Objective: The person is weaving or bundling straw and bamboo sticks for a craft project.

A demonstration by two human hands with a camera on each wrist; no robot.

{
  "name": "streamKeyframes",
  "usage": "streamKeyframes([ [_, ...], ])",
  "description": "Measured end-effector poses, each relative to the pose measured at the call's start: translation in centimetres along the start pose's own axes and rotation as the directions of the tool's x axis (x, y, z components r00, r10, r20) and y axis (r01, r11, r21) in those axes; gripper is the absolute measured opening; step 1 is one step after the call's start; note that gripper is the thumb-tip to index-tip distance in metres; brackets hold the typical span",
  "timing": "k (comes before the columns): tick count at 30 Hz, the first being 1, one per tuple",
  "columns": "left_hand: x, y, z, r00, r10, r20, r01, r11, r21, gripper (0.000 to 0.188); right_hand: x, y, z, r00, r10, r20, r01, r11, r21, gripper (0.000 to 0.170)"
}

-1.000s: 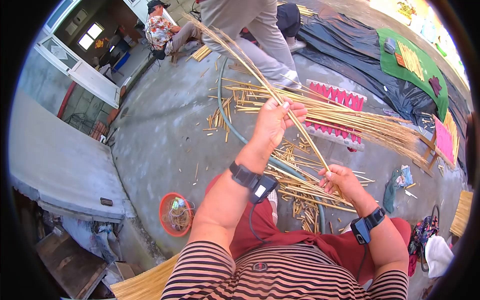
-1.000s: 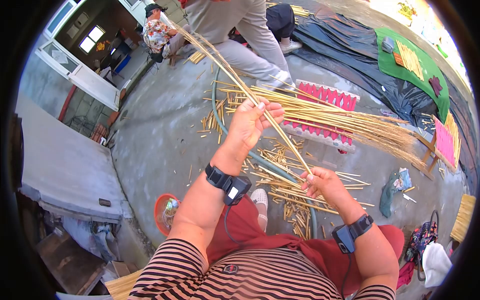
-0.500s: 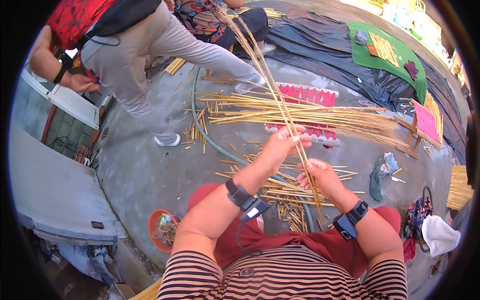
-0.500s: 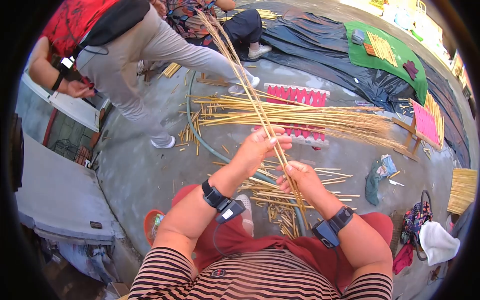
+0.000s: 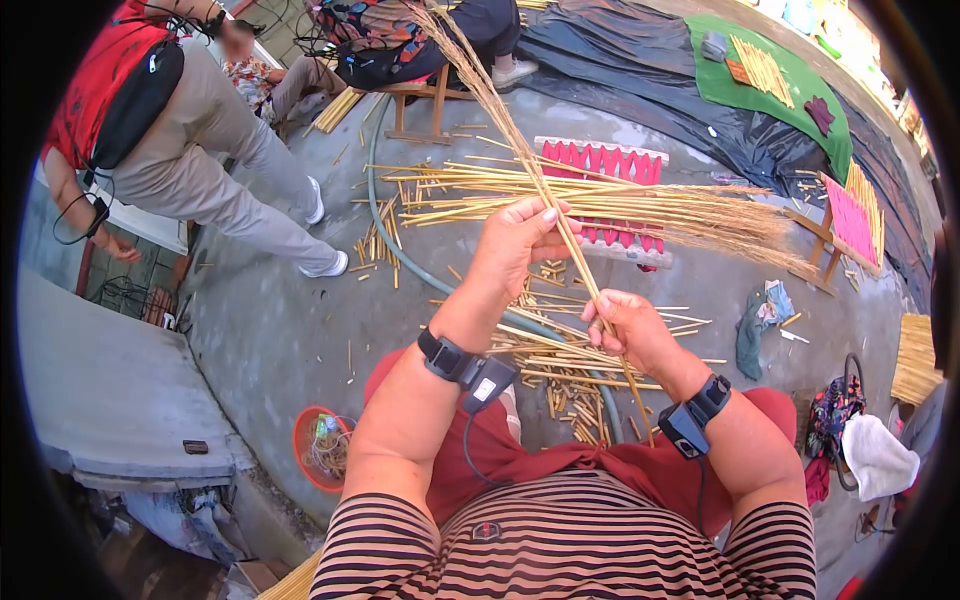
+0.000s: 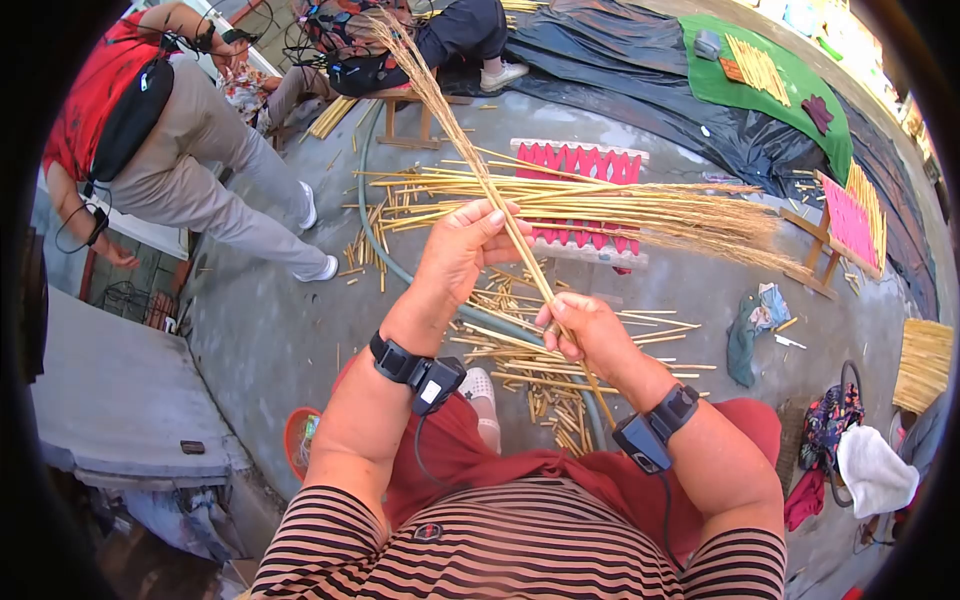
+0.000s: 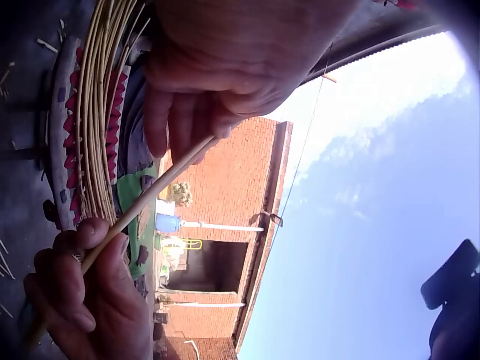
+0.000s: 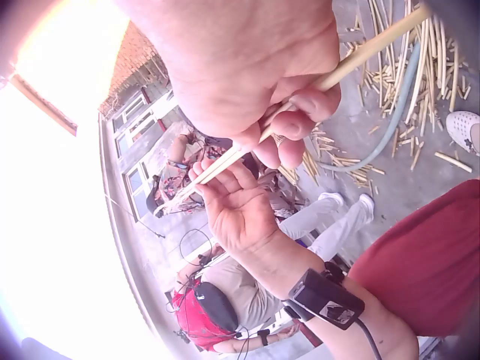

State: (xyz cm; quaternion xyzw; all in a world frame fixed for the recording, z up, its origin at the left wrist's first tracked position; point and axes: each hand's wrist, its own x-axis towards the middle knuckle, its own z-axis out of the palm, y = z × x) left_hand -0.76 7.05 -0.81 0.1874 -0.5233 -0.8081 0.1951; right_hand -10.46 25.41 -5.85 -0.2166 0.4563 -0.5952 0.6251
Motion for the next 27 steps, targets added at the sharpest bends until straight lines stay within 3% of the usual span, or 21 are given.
streamKeyframes([
  [5, -0.2, -1.2, 1.0, 0.998, -0.057, -0.020, 0.059, 0.989, 0.134, 0.021, 0.2, 0.4, 0.2, 0.999, -0.019, -0.035, 0.021, 0.999, 0.037, 0.032],
  [9, -0.2, -1.3, 1.5, 0.999, -0.015, -0.036, 0.019, 0.991, 0.130, 0.020, 0.4, 0.3, -0.1, 0.999, -0.032, -0.003, 0.032, 0.998, 0.057, 0.034],
  [21, -0.2, -2.4, 1.4, 0.997, -0.079, -0.007, 0.079, 0.974, 0.210, 0.022, 0.3, 0.3, -0.2, 1.000, 0.018, -0.023, -0.015, 0.995, 0.099, 0.030],
  [24, -0.1, -2.3, 1.4, 0.997, -0.076, -0.006, 0.076, 0.985, 0.154, 0.021, 0.7, 0.2, -0.3, 1.000, 0.024, -0.017, -0.021, 0.985, 0.170, 0.028],
  [27, -0.6, -1.2, 0.9, 0.997, -0.062, 0.054, 0.063, 0.998, -0.011, 0.022, 0.8, -0.1, -0.5, 0.989, 0.034, 0.142, -0.078, 0.945, 0.317, 0.028],
])
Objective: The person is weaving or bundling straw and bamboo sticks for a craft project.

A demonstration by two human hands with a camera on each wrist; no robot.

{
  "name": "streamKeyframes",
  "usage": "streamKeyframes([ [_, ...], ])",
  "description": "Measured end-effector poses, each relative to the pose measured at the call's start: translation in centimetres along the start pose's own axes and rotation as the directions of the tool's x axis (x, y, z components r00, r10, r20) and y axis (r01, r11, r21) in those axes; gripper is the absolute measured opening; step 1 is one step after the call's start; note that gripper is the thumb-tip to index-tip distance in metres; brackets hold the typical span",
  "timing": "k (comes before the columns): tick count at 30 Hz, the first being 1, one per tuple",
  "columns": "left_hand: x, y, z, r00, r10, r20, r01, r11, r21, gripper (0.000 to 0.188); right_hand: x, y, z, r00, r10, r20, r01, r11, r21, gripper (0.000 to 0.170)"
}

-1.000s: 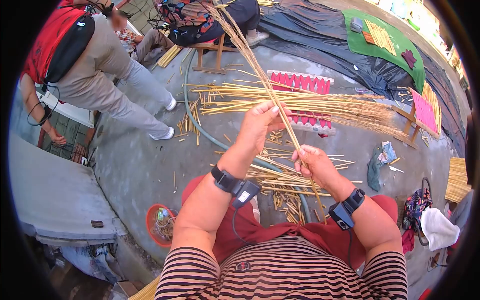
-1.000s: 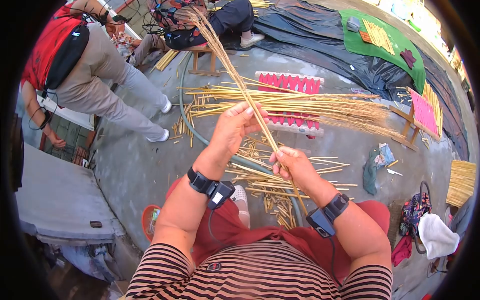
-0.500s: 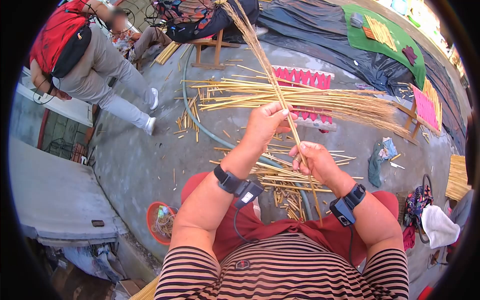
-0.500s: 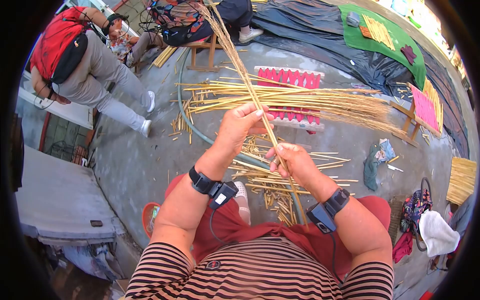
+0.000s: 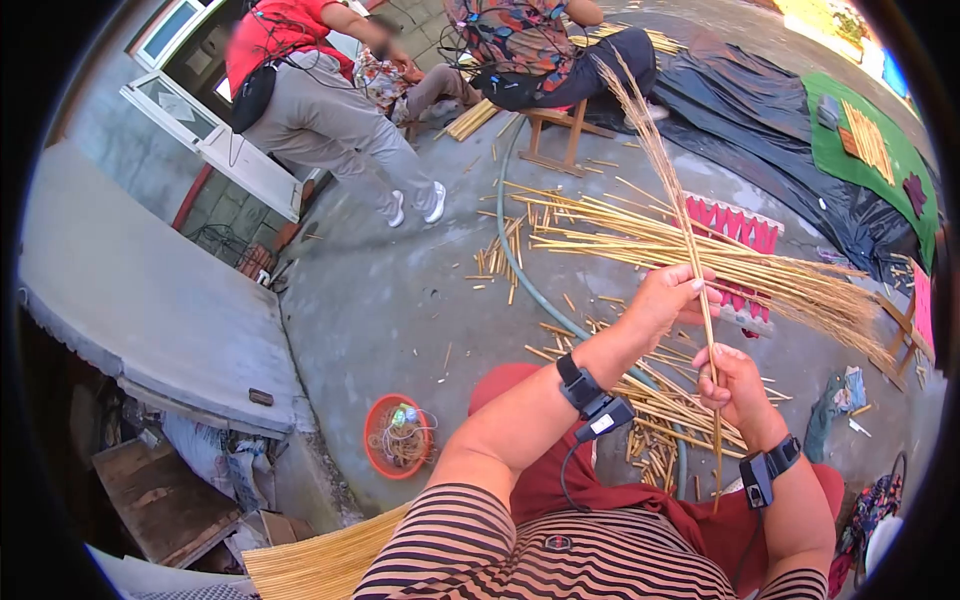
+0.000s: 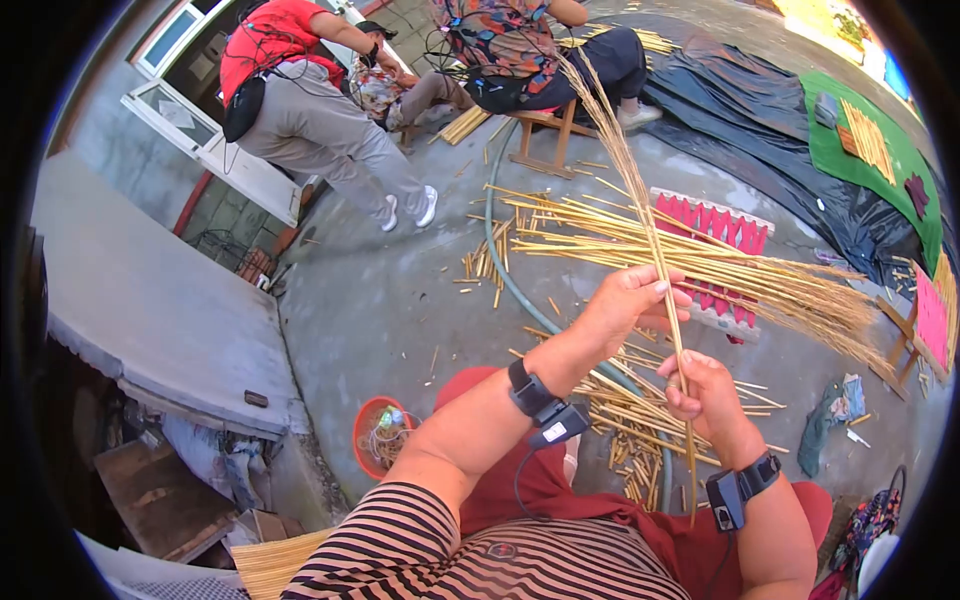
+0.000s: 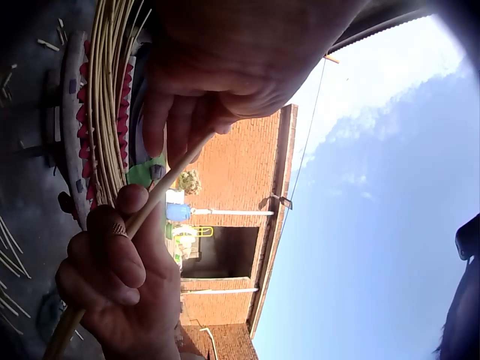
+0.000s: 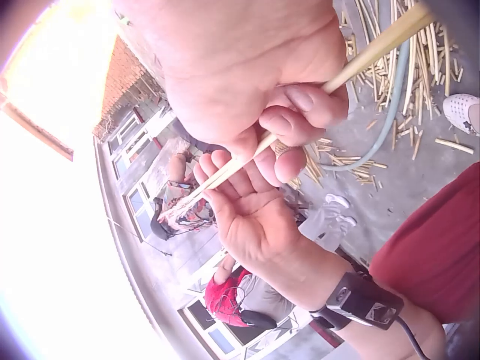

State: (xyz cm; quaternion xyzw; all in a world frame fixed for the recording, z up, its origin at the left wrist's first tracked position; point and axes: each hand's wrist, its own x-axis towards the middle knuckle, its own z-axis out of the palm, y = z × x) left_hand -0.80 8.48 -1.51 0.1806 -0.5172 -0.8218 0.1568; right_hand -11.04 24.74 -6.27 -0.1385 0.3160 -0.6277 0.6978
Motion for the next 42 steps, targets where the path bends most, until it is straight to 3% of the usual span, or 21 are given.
streamKeyframes([
  [4, 0.2, 0.2, -0.7, 0.984, 0.037, 0.172, -0.010, 0.987, -0.158, 0.019, -0.4, -1.0, -0.6, 0.954, 0.145, 0.261, -0.197, 0.963, 0.186, 0.029],
  [6, 0.4, 0.1, -0.6, 0.990, 0.052, 0.134, -0.034, 0.991, -0.132, 0.014, -0.4, -1.3, -0.9, 0.912, 0.186, 0.365, -0.276, 0.938, 0.211, 0.030],
  [9, 0.4, 0.0, -0.1, 0.997, 0.078, 0.015, -0.076, 0.993, -0.085, 0.011, -0.4, -1.0, 0.5, 0.984, 0.077, 0.157, -0.089, 0.994, 0.066, 0.031],
  [10, 0.5, 0.1, -0.2, 0.995, 0.096, -0.040, -0.098, 0.994, -0.057, 0.011, -0.2, -0.8, 1.2, 0.998, -0.032, 0.045, 0.035, 0.997, -0.068, 0.029],
  [12, 0.5, 0.3, -0.1, 0.983, 0.139, -0.123, -0.142, 0.990, -0.016, 0.010, 0.2, -0.2, 2.7, 0.951, -0.280, -0.128, 0.217, 0.906, -0.364, 0.025],
  [13, 0.5, 0.6, 0.0, 0.975, 0.167, -0.145, -0.169, 0.986, -0.001, 0.009, 0.1, -0.3, 2.9, 0.927, -0.349, -0.137, 0.215, 0.794, -0.568, 0.019],
  [16, 0.6, 0.6, 0.6, 0.957, 0.225, -0.181, -0.234, 0.972, -0.034, 0.010, 0.5, -0.3, 2.5, 0.842, -0.512, -0.171, 0.219, 0.613, -0.760, 0.018],
  [23, 0.5, 1.2, 0.0, 0.977, 0.150, -0.152, -0.167, 0.981, -0.103, 0.009, 0.2, -1.0, 2.9, 0.788, -0.615, -0.016, 0.222, 0.308, -0.925, 0.021],
  [26, 0.3, 1.3, 0.1, 0.984, 0.136, -0.117, -0.151, 0.979, -0.136, 0.010, 0.4, -0.7, 1.9, 0.815, -0.576, -0.067, 0.241, 0.442, -0.864, 0.021],
  [27, 0.3, 1.3, 0.3, 0.984, 0.135, -0.117, -0.151, 0.978, -0.141, 0.010, 0.4, -0.7, 1.9, 0.850, -0.513, -0.121, 0.226, 0.562, -0.796, 0.021],
  [29, 0.7, 0.7, 0.1, 0.985, 0.139, -0.106, -0.152, 0.980, -0.130, 0.015, 0.2, -1.0, 2.3, 0.914, -0.362, -0.184, 0.180, 0.767, -0.616, 0.021],
  [32, 0.3, 0.7, 0.6, 0.992, 0.112, -0.061, -0.122, 0.976, -0.181, 0.021, 0.1, -0.8, 2.2, 0.982, -0.160, -0.103, 0.131, 0.962, -0.239, 0.024],
  [36, -0.9, 2.3, 1.0, 0.977, 0.138, 0.164, -0.088, 0.956, -0.279, 0.026, -0.3, -1.3, 0.9, 0.983, -0.028, 0.183, 0.009, 0.994, 0.105, 0.026],
  [40, -1.8, 2.7, 0.7, 0.938, 0.196, 0.286, -0.137, 0.967, -0.213, 0.019, -0.5, -0.9, 0.5, 0.920, 0.011, 0.392, -0.086, 0.981, 0.173, 0.028],
  [42, -1.8, 2.6, 1.0, 0.976, 0.160, 0.150, -0.128, 0.971, -0.202, 0.015, -0.3, -0.8, 1.5, 0.966, -0.033, 0.255, 0.012, 0.996, 0.085, 0.027],
])
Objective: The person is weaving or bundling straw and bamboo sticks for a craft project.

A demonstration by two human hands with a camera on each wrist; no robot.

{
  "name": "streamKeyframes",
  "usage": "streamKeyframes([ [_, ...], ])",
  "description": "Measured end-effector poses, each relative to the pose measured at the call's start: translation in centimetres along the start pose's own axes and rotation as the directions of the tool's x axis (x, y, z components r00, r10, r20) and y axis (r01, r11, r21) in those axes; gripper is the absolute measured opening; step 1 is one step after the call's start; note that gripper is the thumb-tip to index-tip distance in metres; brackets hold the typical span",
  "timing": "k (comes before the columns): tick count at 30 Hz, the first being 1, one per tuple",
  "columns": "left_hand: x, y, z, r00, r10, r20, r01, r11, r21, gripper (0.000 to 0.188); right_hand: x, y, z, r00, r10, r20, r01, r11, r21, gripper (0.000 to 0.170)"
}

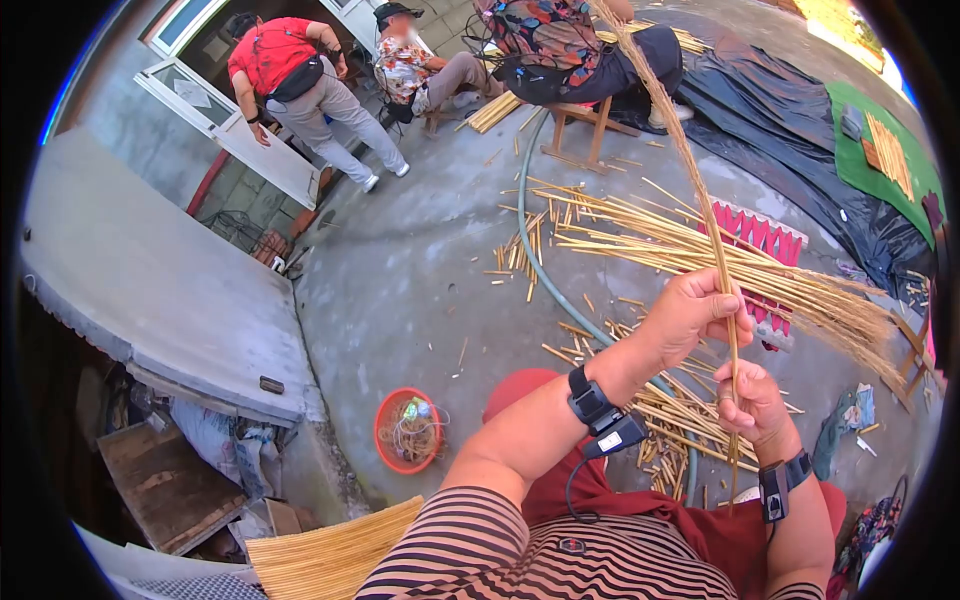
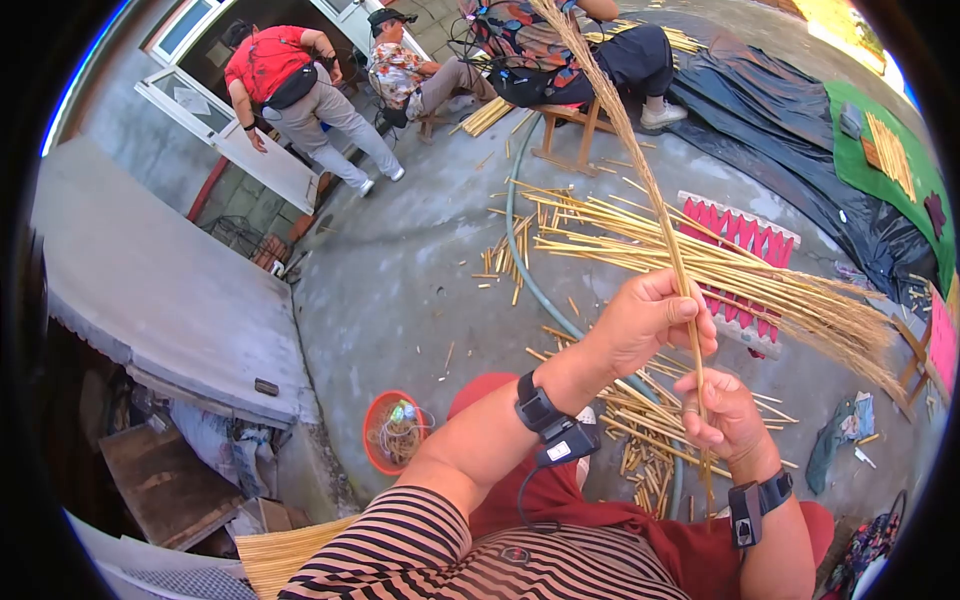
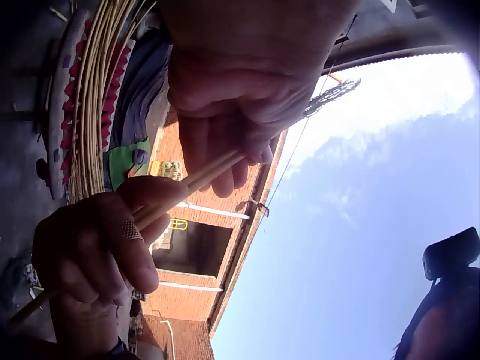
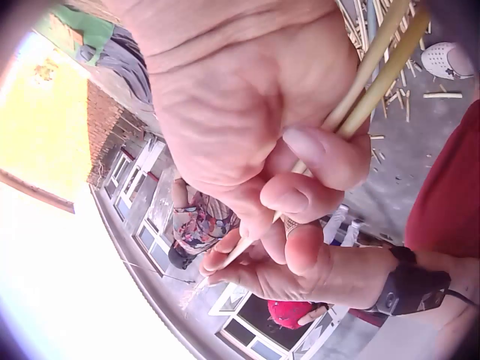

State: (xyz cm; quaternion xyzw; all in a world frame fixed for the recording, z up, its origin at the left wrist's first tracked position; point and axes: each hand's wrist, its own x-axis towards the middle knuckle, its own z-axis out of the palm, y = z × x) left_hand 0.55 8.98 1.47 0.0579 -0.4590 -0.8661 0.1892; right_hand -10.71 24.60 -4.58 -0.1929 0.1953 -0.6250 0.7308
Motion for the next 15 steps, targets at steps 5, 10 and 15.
streamKeyframes([
  [5, 0.9, -0.2, -0.8, 0.948, 0.107, -0.300, -0.094, 0.994, 0.058, 0.010, 1.9, 0.0, 0.3, 0.900, -0.315, -0.301, 0.112, 0.836, -0.537, 0.018],
  [10, 1.9, 0.7, -0.9, 0.914, 0.185, -0.362, -0.186, 0.982, 0.032, 0.009, 2.9, -0.2, 0.9, 0.770, -0.549, -0.325, -0.034, 0.474, -0.880, 0.010],
  [15, 3.1, 1.6, -2.3, 0.905, 0.125, -0.406, -0.155, 0.987, -0.042, 0.010, 3.9, -0.4, 1.7, 0.716, -0.685, -0.133, -0.053, 0.136, -0.989, 0.012],
])
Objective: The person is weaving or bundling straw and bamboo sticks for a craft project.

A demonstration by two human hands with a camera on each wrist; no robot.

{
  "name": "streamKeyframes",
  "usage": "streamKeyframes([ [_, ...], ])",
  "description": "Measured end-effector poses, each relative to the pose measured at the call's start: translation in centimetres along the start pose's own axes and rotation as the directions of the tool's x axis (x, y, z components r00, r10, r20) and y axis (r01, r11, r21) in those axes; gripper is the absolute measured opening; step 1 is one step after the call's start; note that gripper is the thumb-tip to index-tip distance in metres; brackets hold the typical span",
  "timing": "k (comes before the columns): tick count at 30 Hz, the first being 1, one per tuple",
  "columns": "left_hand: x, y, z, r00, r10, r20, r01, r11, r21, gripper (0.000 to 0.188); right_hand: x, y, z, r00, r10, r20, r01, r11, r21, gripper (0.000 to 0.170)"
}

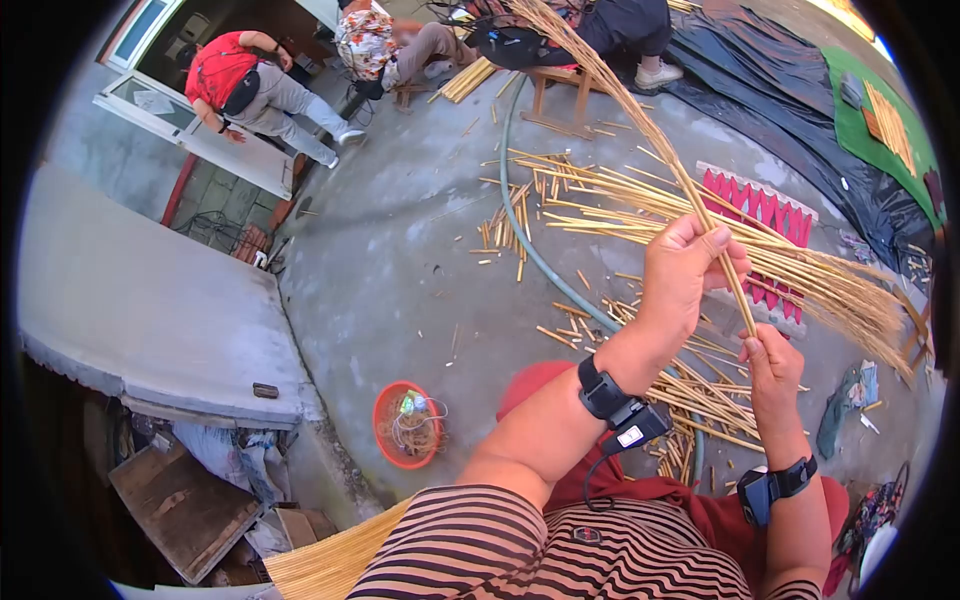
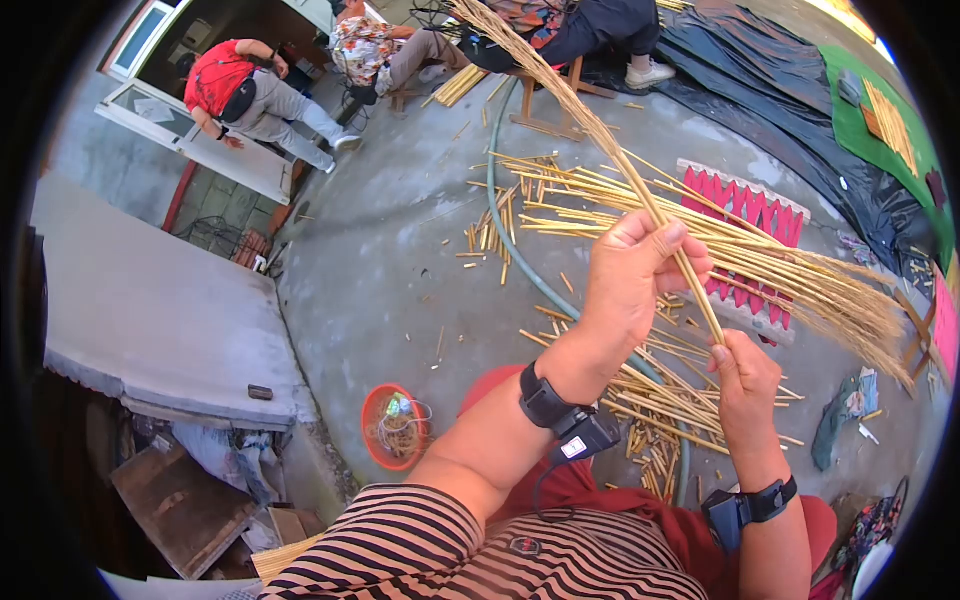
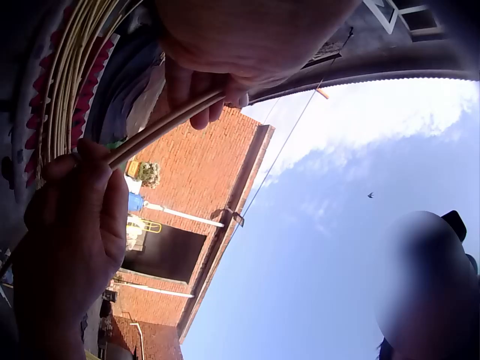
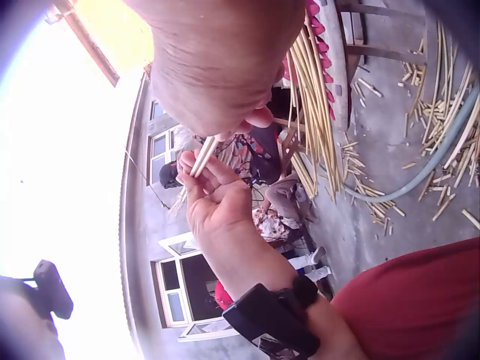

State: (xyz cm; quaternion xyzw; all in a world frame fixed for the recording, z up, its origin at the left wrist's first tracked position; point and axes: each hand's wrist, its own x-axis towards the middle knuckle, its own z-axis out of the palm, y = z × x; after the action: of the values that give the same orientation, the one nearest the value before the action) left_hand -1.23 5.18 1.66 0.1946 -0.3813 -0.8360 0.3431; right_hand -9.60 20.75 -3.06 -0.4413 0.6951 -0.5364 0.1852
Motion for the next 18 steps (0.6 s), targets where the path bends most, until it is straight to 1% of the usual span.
streamKeyframes([
  [2, 0.5, 0.2, -0.5, 1.000, -0.003, 0.003, 0.003, 1.000, 0.002, 0.009, 0.1, -0.8, 0.4, 0.999, 0.044, 0.005, -0.044, 0.999, -0.013, 0.011],
  [3, 0.5, 0.7, -0.3, 1.000, 0.019, 0.004, -0.019, 1.000, 0.020, 0.009, 0.3, -1.4, 0.5, 0.993, 0.111, 0.036, -0.112, 0.993, 0.024, 0.013],
  [4, 1.1, 0.8, -0.6, 0.999, 0.017, -0.034, -0.016, 0.999, 0.040, 0.010, 0.7, -2.2, 0.3, 0.963, 0.232, 0.135, -0.246, 0.965, 0.094, 0.017],
  [5, 1.5, 1.0, -0.8, 0.998, 0.034, -0.057, -0.031, 0.998, 0.059, 0.008, 0.9, -2.0, 0.4, 0.932, 0.275, 0.237, -0.332, 0.910, 0.247, 0.021],
  [6, 2.1, 1.3, -1.6, 0.996, 0.066, -0.057, -0.061, 0.995, 0.081, 0.009, 1.1, -2.3, 0.0, 0.890, 0.316, 0.329, -0.424, 0.839, 0.341, 0.026],
  [7, 3.0, 1.6, -2.6, 0.993, 0.080, -0.085, -0.071, 0.992, 0.105, 0.010, 1.2, -1.9, -0.5, 0.834, 0.345, 0.431, -0.509, 0.783, 0.357, 0.027],
  [8, 3.9, 1.9, -3.7, 0.990, 0.090, -0.105, -0.076, 0.988, 0.131, 0.010, 1.3, -1.2, -1.0, 0.772, 0.345, 0.534, -0.583, 0.720, 0.377, 0.029],
  [9, 4.6, 2.3, -4.6, 0.984, 0.116, -0.135, -0.097, 0.986, 0.134, 0.009, 1.3, -0.5, -1.6, 0.731, 0.341, 0.591, -0.627, 0.677, 0.385, 0.031],
  [10, 5.0, 2.6, -5.0, 0.979, 0.117, -0.167, -0.090, 0.983, 0.158, 0.011, 1.0, -0.1, -1.8, 0.710, 0.355, 0.609, -0.667, 0.617, 0.418, 0.032],
  [11, 5.5, 2.7, -5.8, 0.980, 0.111, -0.168, -0.081, 0.981, 0.176, 0.012, 0.8, 0.1, -1.9, 0.693, 0.354, 0.627, -0.695, 0.559, 0.452, 0.033],
  [14, 6.3, 2.3, -6.2, 0.982, 0.076, -0.173, -0.034, 0.972, 0.233, 0.013, 0.1, 1.4, -2.0, 0.673, 0.232, 0.702, -0.725, 0.395, 0.564, 0.034],
  [17, 7.0, 1.1, -6.7, 0.986, -0.005, -0.169, 0.049, 0.964, 0.261, 0.012, -1.1, 1.6, -1.4, 0.645, 0.202, 0.736, -0.764, 0.159, 0.626, 0.035],
  [18, 7.3, 0.9, -6.7, 0.986, -0.025, -0.163, 0.067, 0.964, 0.256, 0.012, -1.5, 1.6, -1.3, 0.671, 0.179, 0.719, -0.741, 0.159, 0.652, 0.040],
])
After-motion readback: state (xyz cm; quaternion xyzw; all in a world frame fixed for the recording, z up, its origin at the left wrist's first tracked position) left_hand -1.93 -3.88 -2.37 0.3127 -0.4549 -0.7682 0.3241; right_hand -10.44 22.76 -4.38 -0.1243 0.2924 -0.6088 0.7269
